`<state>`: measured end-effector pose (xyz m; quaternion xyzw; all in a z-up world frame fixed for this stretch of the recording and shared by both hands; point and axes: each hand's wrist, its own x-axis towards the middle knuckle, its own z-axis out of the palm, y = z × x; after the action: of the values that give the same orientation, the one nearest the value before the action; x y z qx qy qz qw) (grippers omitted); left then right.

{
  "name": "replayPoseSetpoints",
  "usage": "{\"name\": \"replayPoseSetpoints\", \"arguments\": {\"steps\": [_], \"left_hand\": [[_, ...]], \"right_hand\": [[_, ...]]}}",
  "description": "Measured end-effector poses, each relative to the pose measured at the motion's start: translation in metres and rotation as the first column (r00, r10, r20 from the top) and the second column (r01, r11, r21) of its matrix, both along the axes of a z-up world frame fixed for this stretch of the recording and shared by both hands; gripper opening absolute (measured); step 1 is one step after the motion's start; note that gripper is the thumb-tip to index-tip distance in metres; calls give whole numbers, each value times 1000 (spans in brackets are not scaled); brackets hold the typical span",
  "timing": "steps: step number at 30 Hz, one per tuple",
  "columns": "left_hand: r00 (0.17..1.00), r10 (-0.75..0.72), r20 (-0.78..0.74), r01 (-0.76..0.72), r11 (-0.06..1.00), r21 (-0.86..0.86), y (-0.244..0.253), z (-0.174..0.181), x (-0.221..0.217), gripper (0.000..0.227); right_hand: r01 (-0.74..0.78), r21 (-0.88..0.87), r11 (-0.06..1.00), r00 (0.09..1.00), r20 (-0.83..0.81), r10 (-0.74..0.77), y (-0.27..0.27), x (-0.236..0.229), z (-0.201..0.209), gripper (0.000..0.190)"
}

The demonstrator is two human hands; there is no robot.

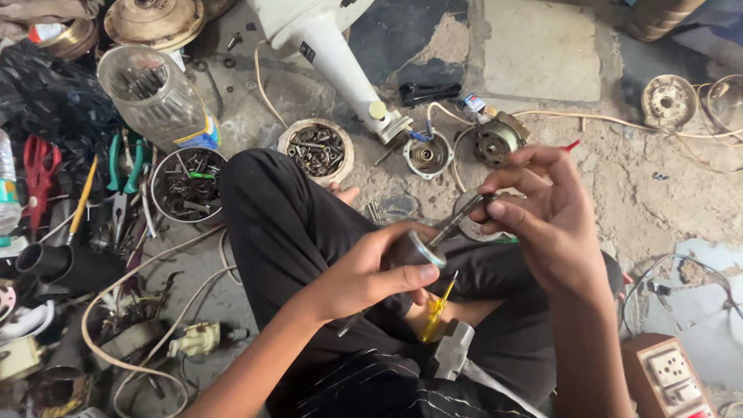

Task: The person sits on the floor and disassembles a small electric motor, removing the rotor and stator components. They use a screwdriver to manipulate internal parts and a brush to clean the rotor shaft. The person then reassembles the motor by inserting the rotor back into the stator housing.

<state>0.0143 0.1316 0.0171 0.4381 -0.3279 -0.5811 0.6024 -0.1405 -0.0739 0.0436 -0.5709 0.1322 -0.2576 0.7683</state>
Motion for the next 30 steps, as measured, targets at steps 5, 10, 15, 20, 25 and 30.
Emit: {"name": "replayPoseSetpoints", "arguments": {"steps": [5, 10, 15, 20, 25, 30], "left_hand": [[998, 7, 68, -10, 999, 49, 3, 10, 1, 60], [940, 0, 340, 0, 1000, 0, 3, 18, 7, 58], [908, 59, 414, -17, 994, -105, -1, 19, 0, 54], [873, 138, 468, -77, 986, -148, -7, 20, -9, 53], [869, 216, 446, -130, 968, -216, -14, 25, -20, 53], [797, 209, 566, -126, 975, -183, -17, 42, -17, 56]], "right_hand": [[17, 90, 996, 1000, -24, -15, -6, -3, -20, 22], [13, 84, 996, 1000, 6, -14, -6, -6, -23, 24], [-97, 138, 986, 995, 19, 95, 3, 1, -28, 24], [-186, 208, 960, 975, 156, 155, 27, 0, -33, 15], [-137, 159, 978, 989, 75, 127, 27, -7, -30, 12], [-74, 86, 994, 997, -1, 74, 13, -11, -10, 26]]}}
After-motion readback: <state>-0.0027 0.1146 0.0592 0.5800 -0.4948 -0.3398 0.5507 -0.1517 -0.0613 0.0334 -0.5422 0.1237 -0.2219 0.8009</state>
